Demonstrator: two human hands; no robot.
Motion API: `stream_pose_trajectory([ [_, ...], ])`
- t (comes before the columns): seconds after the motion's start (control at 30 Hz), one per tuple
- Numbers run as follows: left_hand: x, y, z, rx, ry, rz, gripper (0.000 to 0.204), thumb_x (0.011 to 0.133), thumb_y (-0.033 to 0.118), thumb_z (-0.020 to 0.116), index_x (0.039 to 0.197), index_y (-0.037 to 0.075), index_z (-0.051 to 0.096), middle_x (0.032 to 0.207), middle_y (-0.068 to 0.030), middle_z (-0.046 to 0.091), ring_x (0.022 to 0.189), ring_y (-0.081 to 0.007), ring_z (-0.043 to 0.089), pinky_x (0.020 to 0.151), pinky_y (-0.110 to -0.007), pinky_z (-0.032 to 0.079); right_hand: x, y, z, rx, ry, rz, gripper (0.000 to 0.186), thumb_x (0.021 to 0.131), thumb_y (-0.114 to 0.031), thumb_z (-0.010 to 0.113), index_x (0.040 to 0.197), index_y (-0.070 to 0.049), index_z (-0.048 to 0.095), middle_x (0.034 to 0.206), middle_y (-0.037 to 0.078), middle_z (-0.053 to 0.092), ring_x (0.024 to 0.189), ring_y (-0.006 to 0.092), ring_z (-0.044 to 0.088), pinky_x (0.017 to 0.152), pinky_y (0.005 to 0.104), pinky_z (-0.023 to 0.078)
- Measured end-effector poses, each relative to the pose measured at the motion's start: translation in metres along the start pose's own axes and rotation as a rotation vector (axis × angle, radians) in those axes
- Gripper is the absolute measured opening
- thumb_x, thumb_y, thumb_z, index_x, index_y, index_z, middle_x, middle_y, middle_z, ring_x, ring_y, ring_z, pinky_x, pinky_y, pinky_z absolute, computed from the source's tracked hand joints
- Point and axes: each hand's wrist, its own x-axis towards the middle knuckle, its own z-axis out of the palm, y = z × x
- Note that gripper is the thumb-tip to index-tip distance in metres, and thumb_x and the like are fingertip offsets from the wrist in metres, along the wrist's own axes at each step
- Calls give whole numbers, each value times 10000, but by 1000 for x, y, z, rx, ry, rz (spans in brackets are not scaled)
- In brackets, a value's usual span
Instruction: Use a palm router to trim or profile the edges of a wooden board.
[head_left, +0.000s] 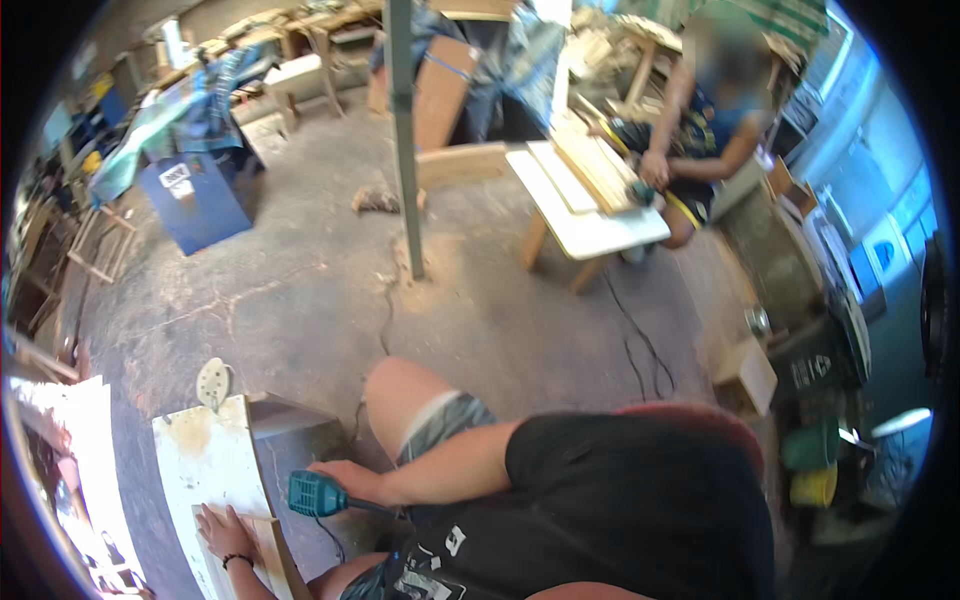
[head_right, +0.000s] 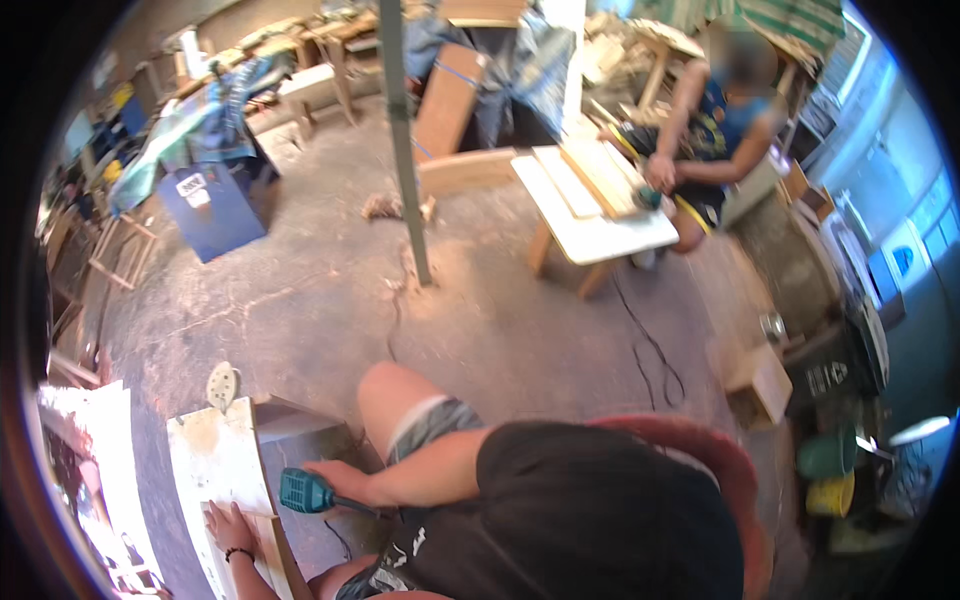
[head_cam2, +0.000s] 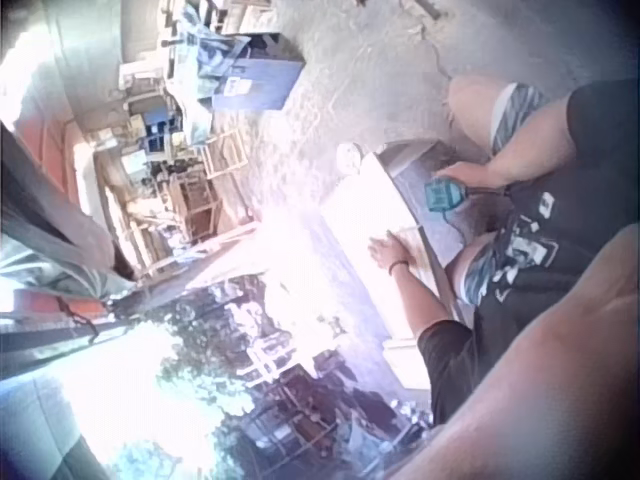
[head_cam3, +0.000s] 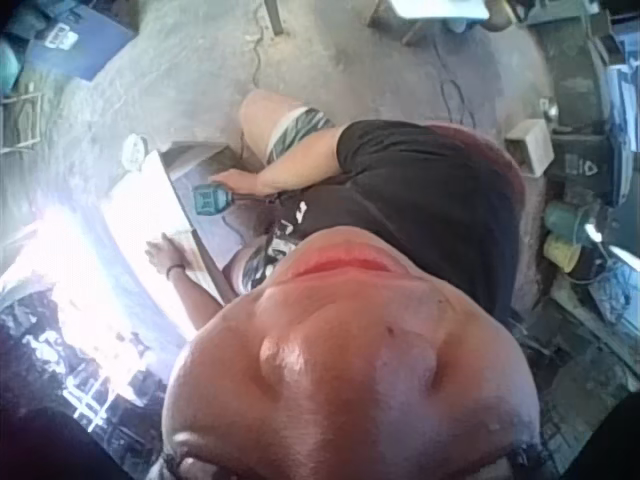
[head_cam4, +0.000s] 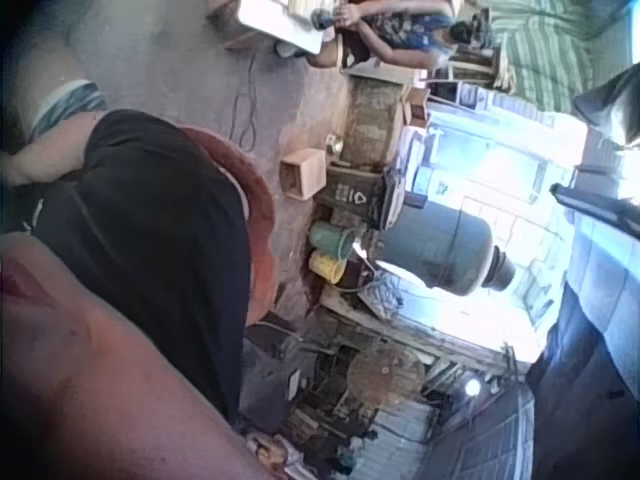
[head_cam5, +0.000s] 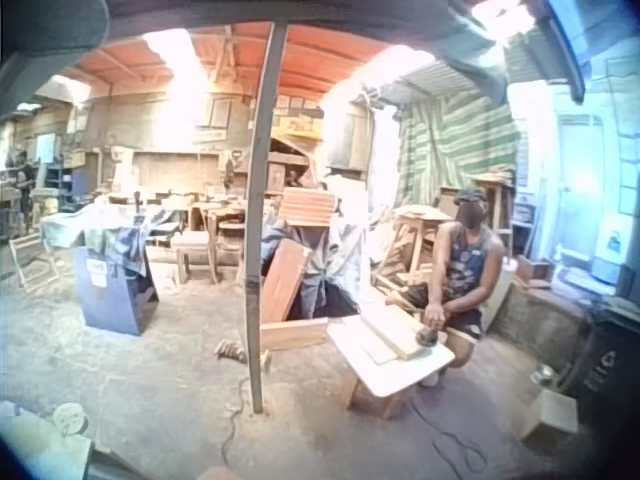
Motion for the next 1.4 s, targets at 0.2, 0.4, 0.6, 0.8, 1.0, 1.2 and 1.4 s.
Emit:
stream_pose_trajectory([
  [0.2, 22, -9, -9, -31, -40, -101, 820, 961, 543, 522, 1609, 165, 192, 1670, -126, 180, 1530, -350, 182, 1203, -590, 196, 8, 8, 7, 45, -86, -250, 298, 1052, -201, 483, 1265, -49, 625, 1155, -2, 673, 1002, 82, 617, 963, 302, 474],
  [0.4, 46, -21, -14, -105, -49, -159, 744, 974, 527, 506, 1596, 211, 248, 1660, -123, 222, 1524, -341, 202, 1205, -578, 186, -9, -8, 4, -461, -4, -300, 578, 677, -200, 860, 1168, -105, 569, 1009, 83, 693, 977, 178, 663, 888, 364, 512],
  [0.6, 31, -28, 0, -75, 14, -80, 672, 1018, 510, 430, 1594, 209, 259, 1656, -137, 225, 1516, -363, 214, 1206, -565, 189, -14, -15, 15, -462, -39, -253, 611, 656, -180, 841, 1189, -87, 558, 1018, 121, 691, 980, 195, 669, 893, 375, 514],
  [0.8, -45, -38, 13, 18, 19, -7, 687, 1029, 517, 407, 1602, 178, 239, 1658, -168, 198, 1519, -390, 186, 1209, -569, 176, -4, -4, 19, -450, -67, -265, 625, 626, -202, 869, 1148, -75, 551, 1009, 115, 679, 937, 215, 662, 878, 355, 502],
  [1.0, -85, -117, 50, 53, -2, -25, 786, 998, 570, 432, 1606, 127, 205, 1657, -190, 182, 1519, -405, 176, 1209, -575, 167, -16, -17, 17, -456, -67, -369, 618, 616, -197, 864, 1131, -71, 547, 985, 115, 683, 904, 198, 651, 855, 365, 511],
  [1.2, -22, -285, 75, -141, -36, -537, 1054, 894, 811, 299, 1598, 40, 157, 1634, -283, 157, 1484, -507, 172, 1164, -691, 115, -37, -27, 12, -490, -57, -332, 621, 607, -212, 848, 1124, -72, 534, 962, 129, 657, 927, 273, 669, 849, 388, 516],
  [1.4, 45, -154, 111, -204, 260, -469, 907, 949, 629, 428, 1593, 38, 187, 1637, -238, 202, 1501, -439, 196, 1198, -588, 166, -18, -12, 13, -312, 204, 275, 428, 949, -449, 580, 1046, -48, 695, 1015, 84, 712, 877, 209, 663, 803, 384, 549],
])
